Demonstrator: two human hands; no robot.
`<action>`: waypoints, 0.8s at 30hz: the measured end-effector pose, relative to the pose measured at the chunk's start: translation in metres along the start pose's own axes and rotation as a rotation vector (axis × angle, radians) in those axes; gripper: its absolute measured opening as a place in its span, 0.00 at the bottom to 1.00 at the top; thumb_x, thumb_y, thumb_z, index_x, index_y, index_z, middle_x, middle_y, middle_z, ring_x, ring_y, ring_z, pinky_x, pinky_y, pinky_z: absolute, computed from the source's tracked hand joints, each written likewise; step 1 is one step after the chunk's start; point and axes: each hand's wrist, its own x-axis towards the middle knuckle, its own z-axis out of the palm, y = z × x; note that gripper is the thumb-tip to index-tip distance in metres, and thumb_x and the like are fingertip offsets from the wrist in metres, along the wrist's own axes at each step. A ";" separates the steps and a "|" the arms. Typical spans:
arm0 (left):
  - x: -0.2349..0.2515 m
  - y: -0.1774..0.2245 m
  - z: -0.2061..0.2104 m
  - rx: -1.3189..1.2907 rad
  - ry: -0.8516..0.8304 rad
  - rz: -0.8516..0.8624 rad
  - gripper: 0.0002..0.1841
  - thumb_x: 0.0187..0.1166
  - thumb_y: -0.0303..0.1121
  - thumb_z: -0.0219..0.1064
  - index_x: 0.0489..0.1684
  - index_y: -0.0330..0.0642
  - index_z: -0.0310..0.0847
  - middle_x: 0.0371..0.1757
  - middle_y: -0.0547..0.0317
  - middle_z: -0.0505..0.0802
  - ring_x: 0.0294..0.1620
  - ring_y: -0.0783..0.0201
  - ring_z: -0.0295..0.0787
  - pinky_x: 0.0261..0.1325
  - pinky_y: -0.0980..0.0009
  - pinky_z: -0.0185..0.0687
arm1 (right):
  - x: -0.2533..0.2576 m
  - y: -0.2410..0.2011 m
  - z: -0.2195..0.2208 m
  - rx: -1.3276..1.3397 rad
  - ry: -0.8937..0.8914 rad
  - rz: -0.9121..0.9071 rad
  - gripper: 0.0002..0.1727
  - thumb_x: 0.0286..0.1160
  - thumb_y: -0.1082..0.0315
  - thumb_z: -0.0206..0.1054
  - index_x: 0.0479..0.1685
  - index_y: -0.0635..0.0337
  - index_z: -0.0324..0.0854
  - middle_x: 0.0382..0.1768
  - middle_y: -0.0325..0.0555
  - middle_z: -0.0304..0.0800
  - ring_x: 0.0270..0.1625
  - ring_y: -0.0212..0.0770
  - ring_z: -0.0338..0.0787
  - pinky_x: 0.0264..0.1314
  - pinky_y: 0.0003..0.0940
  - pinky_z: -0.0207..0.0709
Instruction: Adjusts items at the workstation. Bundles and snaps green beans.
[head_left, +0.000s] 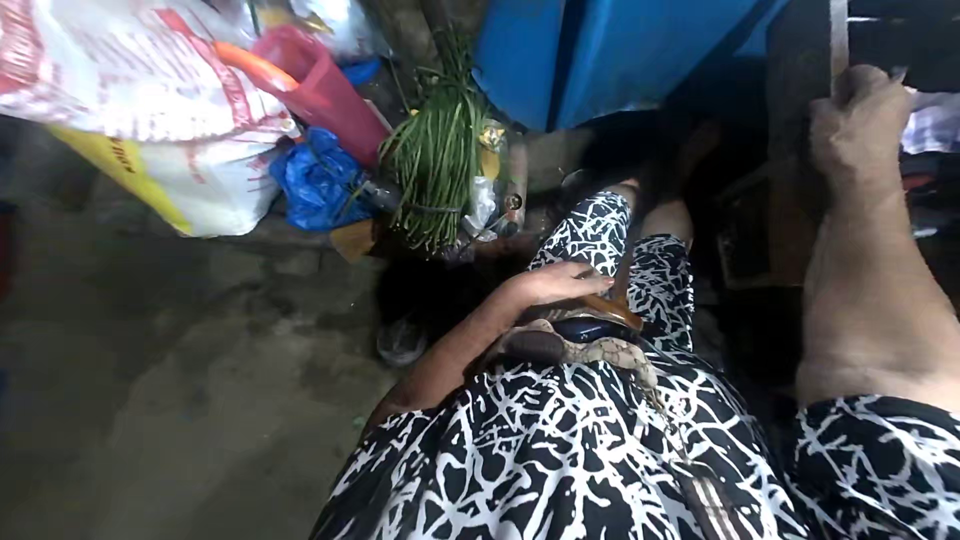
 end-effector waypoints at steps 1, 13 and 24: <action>0.001 -0.003 0.000 0.007 -0.011 -0.006 0.32 0.89 0.60 0.52 0.77 0.43 0.79 0.73 0.41 0.86 0.78 0.48 0.79 0.82 0.42 0.66 | -0.002 0.001 0.000 0.002 -0.001 0.009 0.27 0.82 0.59 0.61 0.77 0.64 0.74 0.69 0.76 0.80 0.75 0.73 0.78 0.74 0.75 0.65; -0.029 -0.008 -0.016 0.113 0.000 -0.134 0.38 0.87 0.66 0.46 0.73 0.42 0.82 0.69 0.42 0.88 0.74 0.48 0.83 0.79 0.41 0.69 | -0.017 0.008 -0.002 -0.008 -0.001 0.022 0.27 0.82 0.58 0.60 0.76 0.63 0.74 0.66 0.76 0.82 0.71 0.76 0.81 0.70 0.78 0.67; -0.050 -0.039 -0.010 -0.209 -0.046 0.142 0.34 0.86 0.58 0.45 0.64 0.34 0.82 0.60 0.50 0.88 0.59 0.67 0.82 0.66 0.65 0.76 | -0.007 0.025 0.007 -0.010 -0.004 -0.016 0.30 0.84 0.53 0.59 0.81 0.60 0.71 0.71 0.76 0.78 0.75 0.75 0.78 0.73 0.77 0.66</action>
